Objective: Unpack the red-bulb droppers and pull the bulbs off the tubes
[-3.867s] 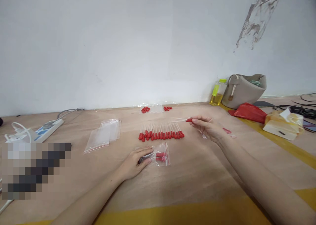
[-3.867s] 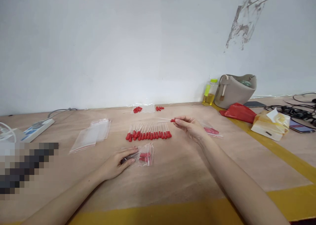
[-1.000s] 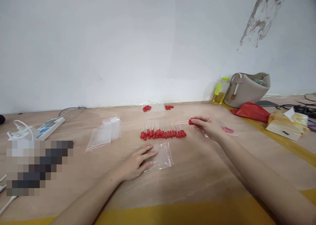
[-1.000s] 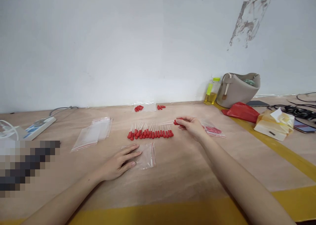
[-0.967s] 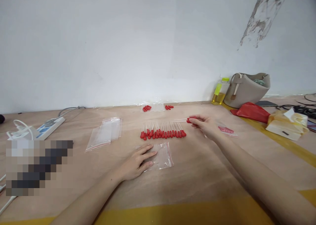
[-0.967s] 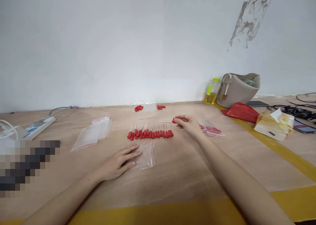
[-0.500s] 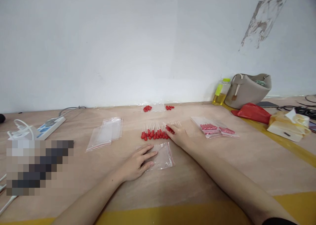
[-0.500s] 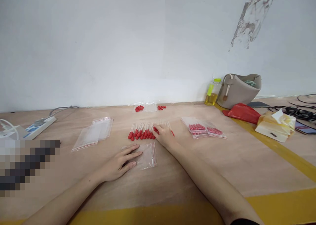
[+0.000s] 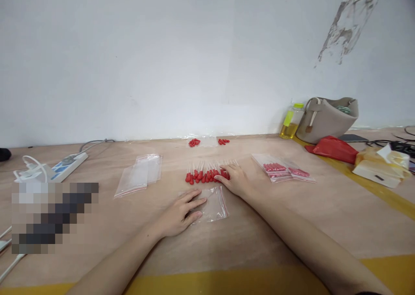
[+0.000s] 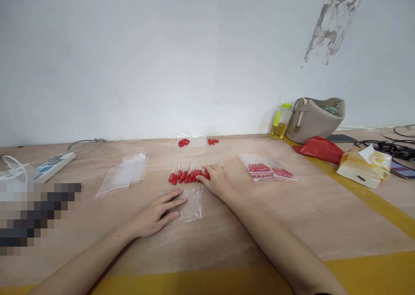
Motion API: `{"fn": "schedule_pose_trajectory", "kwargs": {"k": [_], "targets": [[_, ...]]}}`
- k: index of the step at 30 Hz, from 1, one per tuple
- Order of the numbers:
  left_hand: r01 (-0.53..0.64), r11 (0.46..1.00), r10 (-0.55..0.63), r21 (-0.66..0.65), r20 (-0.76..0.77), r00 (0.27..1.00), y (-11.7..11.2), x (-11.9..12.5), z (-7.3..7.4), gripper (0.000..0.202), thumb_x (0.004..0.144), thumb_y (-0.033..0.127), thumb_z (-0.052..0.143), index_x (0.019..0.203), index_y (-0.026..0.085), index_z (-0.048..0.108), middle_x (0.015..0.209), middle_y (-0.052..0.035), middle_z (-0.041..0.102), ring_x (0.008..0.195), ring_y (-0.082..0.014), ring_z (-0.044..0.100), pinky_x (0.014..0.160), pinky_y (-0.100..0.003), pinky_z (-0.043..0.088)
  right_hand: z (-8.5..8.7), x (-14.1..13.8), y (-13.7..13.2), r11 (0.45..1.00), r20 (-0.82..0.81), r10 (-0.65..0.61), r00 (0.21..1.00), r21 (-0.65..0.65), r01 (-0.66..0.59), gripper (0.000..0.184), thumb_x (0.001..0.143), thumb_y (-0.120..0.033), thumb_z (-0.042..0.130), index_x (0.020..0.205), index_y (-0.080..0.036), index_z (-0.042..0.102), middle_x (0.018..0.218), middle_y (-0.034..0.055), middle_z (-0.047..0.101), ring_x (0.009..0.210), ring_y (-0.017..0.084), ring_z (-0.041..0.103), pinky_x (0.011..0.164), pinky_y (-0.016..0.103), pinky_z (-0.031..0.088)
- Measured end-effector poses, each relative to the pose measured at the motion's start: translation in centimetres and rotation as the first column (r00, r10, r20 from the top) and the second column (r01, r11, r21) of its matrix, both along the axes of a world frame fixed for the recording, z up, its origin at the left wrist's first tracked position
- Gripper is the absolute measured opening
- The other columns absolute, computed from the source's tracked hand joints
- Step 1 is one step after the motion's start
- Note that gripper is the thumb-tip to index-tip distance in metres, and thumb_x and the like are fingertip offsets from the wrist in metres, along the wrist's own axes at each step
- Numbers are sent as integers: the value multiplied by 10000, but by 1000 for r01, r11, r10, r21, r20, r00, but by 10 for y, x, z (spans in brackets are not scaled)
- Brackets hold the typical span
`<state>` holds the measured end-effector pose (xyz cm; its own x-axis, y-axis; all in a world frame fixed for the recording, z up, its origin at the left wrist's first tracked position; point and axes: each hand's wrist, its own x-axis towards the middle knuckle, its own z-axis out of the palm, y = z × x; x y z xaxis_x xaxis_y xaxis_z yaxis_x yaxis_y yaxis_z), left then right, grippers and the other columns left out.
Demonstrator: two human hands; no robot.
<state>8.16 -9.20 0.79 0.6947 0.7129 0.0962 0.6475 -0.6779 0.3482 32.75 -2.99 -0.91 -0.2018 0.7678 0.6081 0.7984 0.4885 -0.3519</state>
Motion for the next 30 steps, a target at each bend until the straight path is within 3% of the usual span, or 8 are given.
{"fn": "schedule_pose_trajectory", "kwargs": {"k": [7, 10, 13, 17, 20, 25, 28, 30], "targets": [[-8, 1000, 8, 23, -4, 1000, -1, -2, 4, 418, 883, 425, 344, 1281, 312, 405, 1385, -33, 341, 1255, -231, 327, 1021, -428, 300, 12, 14, -7, 997, -176, 22, 984, -65, -34, 260, 829, -370, 478, 826, -170, 643, 796, 57, 641, 743, 159, 575, 696, 281, 435], [-38, 997, 38, 64, -4, 999, -1, -2, 9, 393, 893, 420, 314, 1231, 304, 476, 1326, -38, 417, 1221, -234, 362, 1008, -442, 311, 14, 18, -22, 984, -195, 73, 978, -147, -103, 311, 843, -385, 441, 701, -176, 621, 674, 30, 613, 629, 134, 547, 600, 254, 418], [-101, 987, 96, 125, 49, 994, -1, 2, 11, 384, 898, 406, 305, 1207, 296, 504, 1319, -32, 419, 1213, -227, 367, 1014, -429, 311, 12, 15, -44, 969, -185, 156, 970, -161, -186, 284, 811, -395, 493, 666, -180, 608, 636, 19, 591, 629, 135, 535, 617, 261, 417], [-39, 984, 32, 172, 44, 999, 0, 6, 5, 406, 894, 389, 335, 1285, 305, 402, 1418, -9, 275, 1296, -230, 234, 1060, -440, 226, 9, 5, -68, 945, -84, 316, 945, -57, -322, 320, 770, -405, 560, 1014, -204, 603, 947, 70, 591, 879, 174, 528, 799, 326, 397], [10, 991, -12, 133, 8, 1000, 2, 7, -1, 434, 888, 401, 348, 1309, 296, 363, 1429, -18, 251, 1309, -224, 210, 1067, -445, 203, 7, 1, -74, 919, 81, 393, 916, -76, -388, 330, 767, -442, 559, 1044, -272, 610, 1111, 70, 546, 1017, 209, 477, 882, 389, 332], [-231, 967, 213, 112, 152, 965, 13, 5, -4, 378, 882, 408, 346, 1163, 231, 527, 1212, -56, 528, 1147, -202, 444, 981, -388, 343, 3, 2, -75, 886, 162, 445, 881, -219, -408, 341, 794, -480, 509, 1057, -287, 609, 1111, 40, 589, 1024, 209, 489, 900, 400, 304], [-386, 919, 362, 84, 215, 907, 22, 2, -4, 341, 809, 452, 462, 1009, 201, 580, 979, -52, 616, 935, -202, 550, 819, -344, 436, 5, 0, -74, 884, 132, 454, 881, -192, -427, 335, 784, -470, 529, 1047, -281, 612, 1112, 35, 597, 1033, 206, 496, 906, 393, 306], [-420, 908, 410, 12, 192, 892, 25, 0, -3, 320, 759, 465, 517, 913, 192, 579, 858, -29, 618, 796, -185, 567, 691, -304, 447, 9, 4, -71, 911, 96, 403, 910, -132, -390, 288, 791, -424, 537, 1008, -259, 630, 1074, 46, 610, 999, 194, 520, 889, 373, 329]]}}
